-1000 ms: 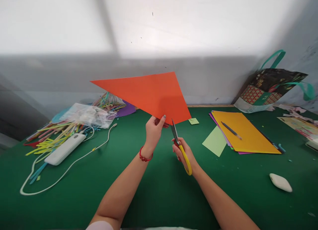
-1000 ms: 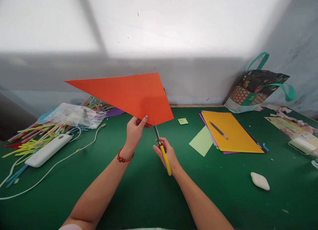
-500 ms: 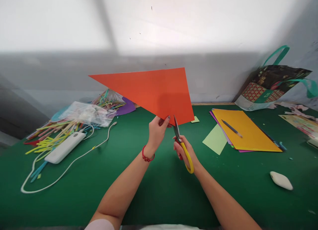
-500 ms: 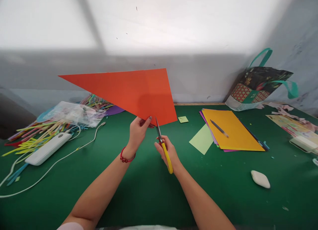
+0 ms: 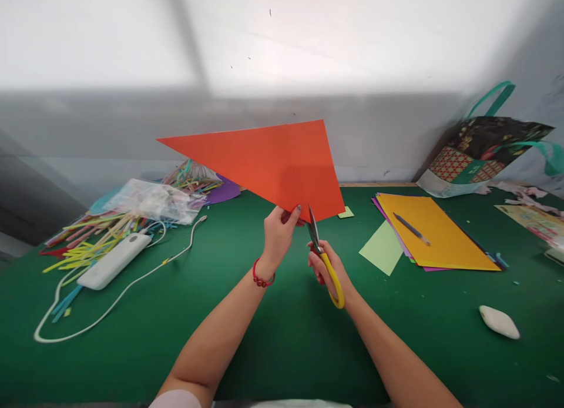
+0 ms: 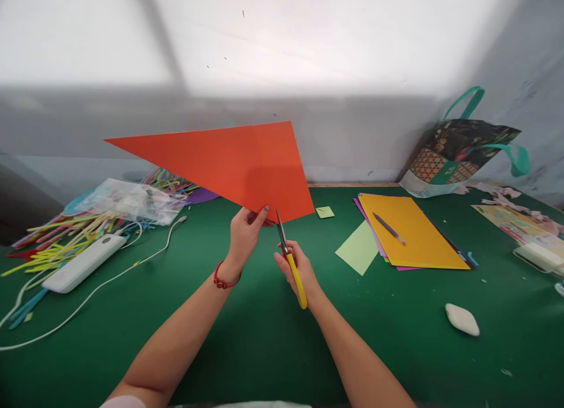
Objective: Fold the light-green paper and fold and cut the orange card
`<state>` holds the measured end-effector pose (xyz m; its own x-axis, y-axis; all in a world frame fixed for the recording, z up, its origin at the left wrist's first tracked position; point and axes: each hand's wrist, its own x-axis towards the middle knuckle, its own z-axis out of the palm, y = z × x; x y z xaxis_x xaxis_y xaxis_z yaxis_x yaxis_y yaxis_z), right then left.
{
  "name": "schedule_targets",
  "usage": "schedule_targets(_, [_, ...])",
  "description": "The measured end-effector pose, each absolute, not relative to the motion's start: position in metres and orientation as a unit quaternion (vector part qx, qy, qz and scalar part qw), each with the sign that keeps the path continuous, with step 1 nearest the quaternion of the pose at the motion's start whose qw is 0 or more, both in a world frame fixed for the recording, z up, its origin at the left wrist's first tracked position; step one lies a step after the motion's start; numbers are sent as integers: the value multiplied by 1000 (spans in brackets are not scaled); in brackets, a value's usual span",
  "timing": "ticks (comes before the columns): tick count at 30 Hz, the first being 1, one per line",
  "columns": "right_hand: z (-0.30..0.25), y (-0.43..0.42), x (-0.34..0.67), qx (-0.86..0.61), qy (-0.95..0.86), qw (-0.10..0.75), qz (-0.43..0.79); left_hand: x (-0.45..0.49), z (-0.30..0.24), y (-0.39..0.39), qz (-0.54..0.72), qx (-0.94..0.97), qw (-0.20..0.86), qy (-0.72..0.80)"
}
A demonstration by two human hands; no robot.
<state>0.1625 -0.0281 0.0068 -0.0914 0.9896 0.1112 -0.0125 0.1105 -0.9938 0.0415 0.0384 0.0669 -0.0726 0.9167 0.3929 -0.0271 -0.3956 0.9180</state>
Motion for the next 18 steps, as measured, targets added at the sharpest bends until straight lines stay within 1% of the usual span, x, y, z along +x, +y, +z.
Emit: schedule_targets(18, [5,-28,162,-447,-543,508,497,41,67,37,616,564,377,401])
